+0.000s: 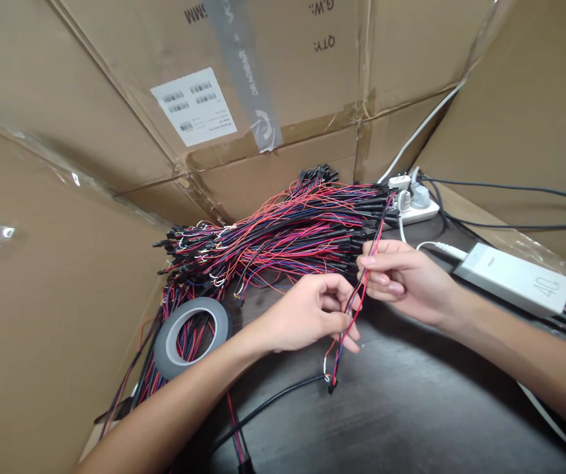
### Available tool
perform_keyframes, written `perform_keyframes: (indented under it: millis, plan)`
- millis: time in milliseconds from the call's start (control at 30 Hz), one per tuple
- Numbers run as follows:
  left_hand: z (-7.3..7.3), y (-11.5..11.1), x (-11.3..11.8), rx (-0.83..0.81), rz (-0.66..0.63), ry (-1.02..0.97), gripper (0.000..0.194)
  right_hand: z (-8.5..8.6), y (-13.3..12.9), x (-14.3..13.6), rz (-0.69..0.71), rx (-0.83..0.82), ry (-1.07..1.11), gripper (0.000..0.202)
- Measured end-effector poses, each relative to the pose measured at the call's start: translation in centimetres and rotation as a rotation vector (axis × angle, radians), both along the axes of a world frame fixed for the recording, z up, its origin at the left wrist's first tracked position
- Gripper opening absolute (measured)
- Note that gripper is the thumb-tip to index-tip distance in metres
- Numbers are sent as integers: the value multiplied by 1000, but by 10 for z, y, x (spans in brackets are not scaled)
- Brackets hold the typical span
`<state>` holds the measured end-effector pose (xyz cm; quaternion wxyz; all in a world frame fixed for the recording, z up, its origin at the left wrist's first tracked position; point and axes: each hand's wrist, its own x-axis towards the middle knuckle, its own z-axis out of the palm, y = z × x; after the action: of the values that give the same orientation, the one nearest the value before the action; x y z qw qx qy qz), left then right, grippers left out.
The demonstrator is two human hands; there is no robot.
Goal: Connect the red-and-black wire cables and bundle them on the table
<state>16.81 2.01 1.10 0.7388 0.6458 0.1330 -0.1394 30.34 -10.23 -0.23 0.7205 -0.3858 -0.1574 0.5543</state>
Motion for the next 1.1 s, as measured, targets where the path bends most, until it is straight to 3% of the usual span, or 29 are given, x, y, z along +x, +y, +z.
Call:
perform_keyframes:
  millis: [667,1100]
  plan:
    - [-2,4,0,21,-205,62,12,-2,0,3,-51,7,-55,34]
    - [0,-1,2,-91,77,-4,23,5,-2,11,-123,24,-78,34]
